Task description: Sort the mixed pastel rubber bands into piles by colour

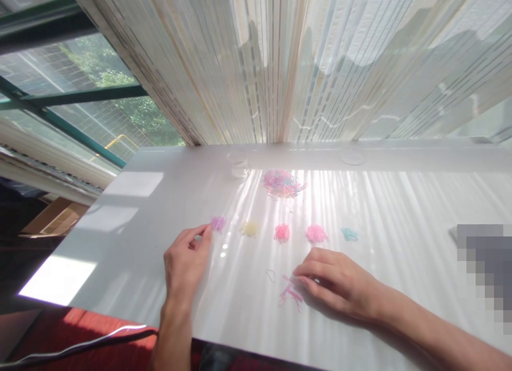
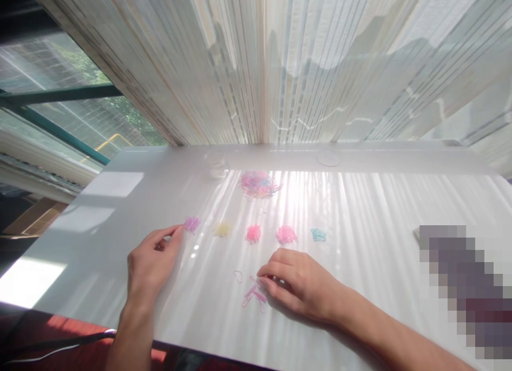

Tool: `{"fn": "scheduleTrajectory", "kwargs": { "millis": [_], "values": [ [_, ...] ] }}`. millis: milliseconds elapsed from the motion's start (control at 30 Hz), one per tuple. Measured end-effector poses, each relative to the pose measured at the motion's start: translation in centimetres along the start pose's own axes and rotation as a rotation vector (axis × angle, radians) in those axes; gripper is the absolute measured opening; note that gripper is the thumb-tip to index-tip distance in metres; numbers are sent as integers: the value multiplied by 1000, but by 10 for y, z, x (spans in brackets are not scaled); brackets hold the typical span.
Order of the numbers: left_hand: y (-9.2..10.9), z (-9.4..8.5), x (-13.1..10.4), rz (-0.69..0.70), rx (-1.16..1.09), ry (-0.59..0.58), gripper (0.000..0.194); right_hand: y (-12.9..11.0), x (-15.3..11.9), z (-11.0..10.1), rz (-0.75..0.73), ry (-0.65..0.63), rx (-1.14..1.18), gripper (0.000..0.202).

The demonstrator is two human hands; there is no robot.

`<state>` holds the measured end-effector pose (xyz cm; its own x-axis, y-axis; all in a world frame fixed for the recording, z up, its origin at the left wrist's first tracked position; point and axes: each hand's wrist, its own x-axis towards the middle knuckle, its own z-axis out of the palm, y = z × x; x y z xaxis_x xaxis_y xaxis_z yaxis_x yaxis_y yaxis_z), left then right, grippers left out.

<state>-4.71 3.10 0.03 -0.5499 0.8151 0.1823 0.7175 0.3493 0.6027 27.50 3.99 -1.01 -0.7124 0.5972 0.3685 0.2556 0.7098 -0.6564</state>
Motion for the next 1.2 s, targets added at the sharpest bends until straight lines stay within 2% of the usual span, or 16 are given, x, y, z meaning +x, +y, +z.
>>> {"fn": "scheduleTrajectory", "kwargs": {
  "millis": [100, 167, 200, 233, 300, 333, 400, 533, 700, 967, 1200],
  "values": [
    [-4, -2, -3, 56, -45, 92, 29, 0, 0, 1, -6, 17, -4, 20],
    [-2, -4, -12, 194, -94, 120, 23, 1, 0, 1, -9, 32, -18, 19],
    [1, -5, -18, 306, -133, 85, 19, 1, 0, 1, -7, 36, -25, 19],
    [4, -6, -26, 447, -178, 6, 15, 1, 0, 1, 0, 35, -30, 19],
    [14, -6, -45, 696, -241, -282, 11, 1, 0, 1, 28, 19, -27, 18],
    [18, -6, -54, 790, -268, -375, 11, 1, -1, 0, 41, 7, -21, 18],
    [26, -3, -71, 879, -247, -491, 14, 1, -2, -1, 55, -30, -12, 15],
    [29, 7, -89, 917, -199, -543, 17, 0, -5, -3, 45, -116, -37, 15],
    [25, 14, -90, 926, -186, -519, 5, -1, -7, -2, 14, -164, -115, 22],
    [30, 19, -89, 947, -247, -441, 13, -1, -5, 2, -14, -76, -80, 19],
    [32, 19, -87, 932, -346, -458, 12, -2, -4, 5, -28, -37, -10, 19]
  ]
}}
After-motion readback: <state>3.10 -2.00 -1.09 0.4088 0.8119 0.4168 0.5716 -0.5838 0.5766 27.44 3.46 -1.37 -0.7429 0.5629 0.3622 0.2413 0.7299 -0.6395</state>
